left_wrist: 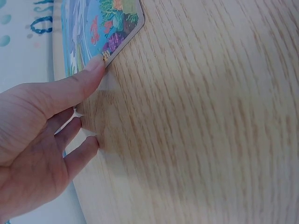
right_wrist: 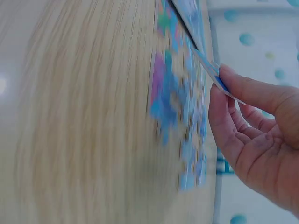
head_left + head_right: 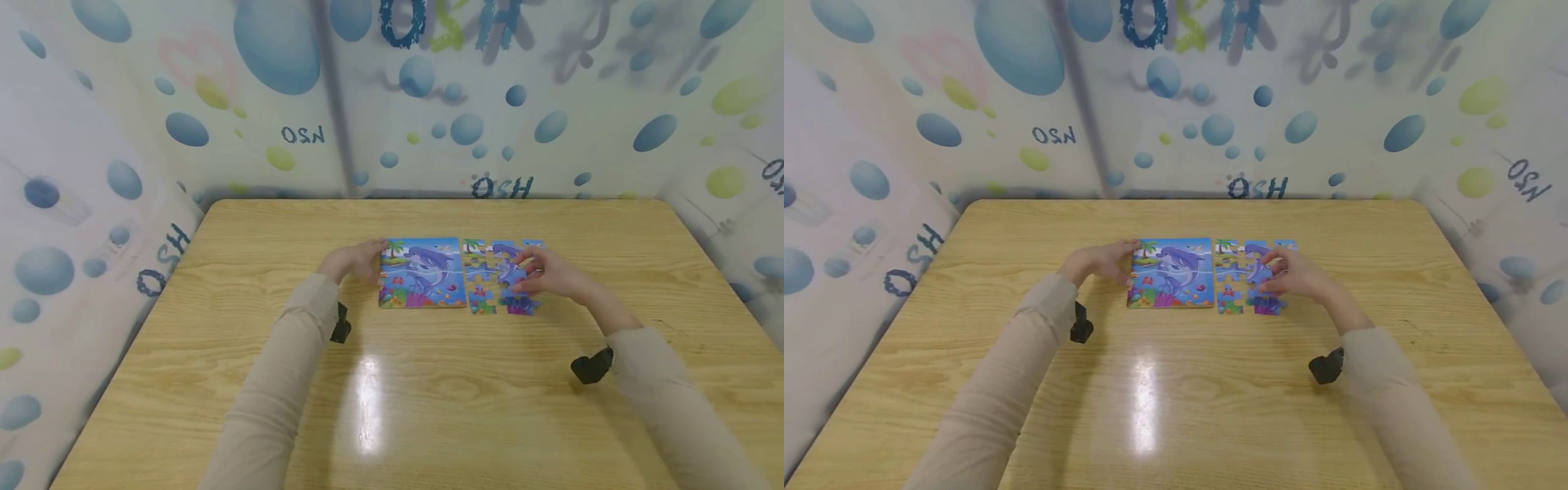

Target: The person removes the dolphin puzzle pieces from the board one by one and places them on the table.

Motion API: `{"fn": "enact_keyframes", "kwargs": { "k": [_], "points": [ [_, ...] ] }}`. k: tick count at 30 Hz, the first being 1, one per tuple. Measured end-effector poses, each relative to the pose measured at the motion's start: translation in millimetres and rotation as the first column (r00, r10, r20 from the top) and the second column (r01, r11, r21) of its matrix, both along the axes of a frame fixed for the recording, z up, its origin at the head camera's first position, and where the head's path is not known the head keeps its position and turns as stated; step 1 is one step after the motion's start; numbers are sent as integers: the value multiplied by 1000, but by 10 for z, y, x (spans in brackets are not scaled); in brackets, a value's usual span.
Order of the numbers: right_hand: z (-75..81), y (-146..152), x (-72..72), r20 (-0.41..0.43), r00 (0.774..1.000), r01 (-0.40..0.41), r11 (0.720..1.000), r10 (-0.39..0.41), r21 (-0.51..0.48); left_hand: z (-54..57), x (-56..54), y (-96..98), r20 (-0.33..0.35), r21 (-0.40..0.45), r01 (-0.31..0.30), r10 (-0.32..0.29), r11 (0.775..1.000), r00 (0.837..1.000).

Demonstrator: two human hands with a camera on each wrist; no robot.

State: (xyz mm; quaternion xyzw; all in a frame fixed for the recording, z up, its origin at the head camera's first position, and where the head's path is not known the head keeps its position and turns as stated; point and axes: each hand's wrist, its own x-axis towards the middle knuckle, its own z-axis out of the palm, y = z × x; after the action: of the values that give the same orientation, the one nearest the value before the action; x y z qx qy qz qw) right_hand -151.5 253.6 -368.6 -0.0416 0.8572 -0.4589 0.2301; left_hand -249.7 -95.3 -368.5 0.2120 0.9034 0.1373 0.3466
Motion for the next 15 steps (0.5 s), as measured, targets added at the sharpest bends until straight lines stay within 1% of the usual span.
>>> {"fn": "enact_keyframes", "kwargs": {
  "k": [3, 8, 11, 15],
  "points": [
    [-23, 183, 76, 18, 1000, 23, 1000, -23, -12, -2, 0, 1, 4, 0, -5, 5, 1000, 1000],
    [-83, 446, 182, 39, 999, 37, 999, -37, 4, 14, 4, -4, 14, 0, -6, 6, 1000, 1000],
    [-116, 547, 224, 57, 998, 39, 999, -39, 1, 18, 4, 0, 10, 2, 0, 0, 1000, 1000],
    [-149, 609, 248, 95, 995, 34, 999, -34, -3, 16, -1, 7, 6, 2, 10, -10, 1000, 1000]
  ]
}}
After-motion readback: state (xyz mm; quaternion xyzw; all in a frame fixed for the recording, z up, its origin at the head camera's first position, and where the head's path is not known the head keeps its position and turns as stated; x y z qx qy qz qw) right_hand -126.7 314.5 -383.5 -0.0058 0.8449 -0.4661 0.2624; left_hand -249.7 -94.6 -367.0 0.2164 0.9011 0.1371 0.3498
